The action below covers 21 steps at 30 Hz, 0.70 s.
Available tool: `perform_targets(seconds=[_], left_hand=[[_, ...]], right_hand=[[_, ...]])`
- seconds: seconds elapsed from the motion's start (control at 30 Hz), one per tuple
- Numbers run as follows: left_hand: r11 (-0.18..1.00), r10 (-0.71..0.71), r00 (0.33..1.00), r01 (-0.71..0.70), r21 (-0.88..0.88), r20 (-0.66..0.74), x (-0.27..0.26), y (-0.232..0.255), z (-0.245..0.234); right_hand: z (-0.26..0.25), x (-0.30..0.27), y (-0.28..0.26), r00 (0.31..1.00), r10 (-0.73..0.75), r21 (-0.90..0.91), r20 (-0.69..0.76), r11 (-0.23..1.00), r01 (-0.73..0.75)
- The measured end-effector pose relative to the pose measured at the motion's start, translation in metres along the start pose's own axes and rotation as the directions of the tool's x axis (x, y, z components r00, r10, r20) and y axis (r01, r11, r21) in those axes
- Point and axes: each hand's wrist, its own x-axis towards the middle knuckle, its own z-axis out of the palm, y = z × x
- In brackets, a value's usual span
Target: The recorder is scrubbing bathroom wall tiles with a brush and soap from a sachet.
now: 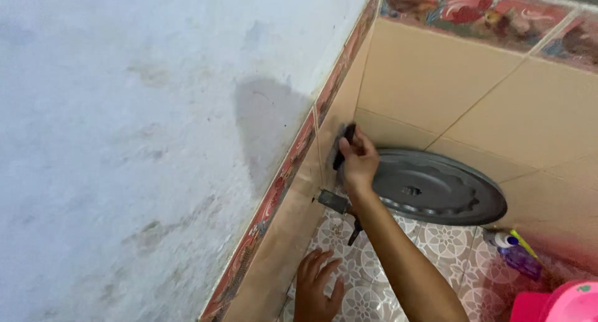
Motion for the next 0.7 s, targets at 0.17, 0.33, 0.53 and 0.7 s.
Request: perform_targets(seconds=[0.17,0.33,0.53,0.7], left_hand=[[0.997,-0.053,0.998,0.056,-0.053,0.043,0.006,0.006,-0.003],[0.995,-0.069,0.995,0.074,-0.062,0.076,0.009,0.017,-0.007],[1.0,0.001,1.0,0.0,-0.024,0.017,0.022,0.014,0.005],[0.997,0.033,0.999,-0.031,-0.067,0.027,0.036,0.029,0.007]], right_hand=[[0.022,-0.043,-0.074,0.995,-0.075,0.011,0.063,0.997,0.075],[-0.001,-0.03,-0.002,0.96,0.262,0.017,-0.096,0.965,-0.262],[0.011,-0.07,-0.083,0.981,0.153,0.084,0.115,0.983,-0.163],[-0.029,-0.025,0.043,0.947,0.315,0.083,0.069,0.944,-0.32]])
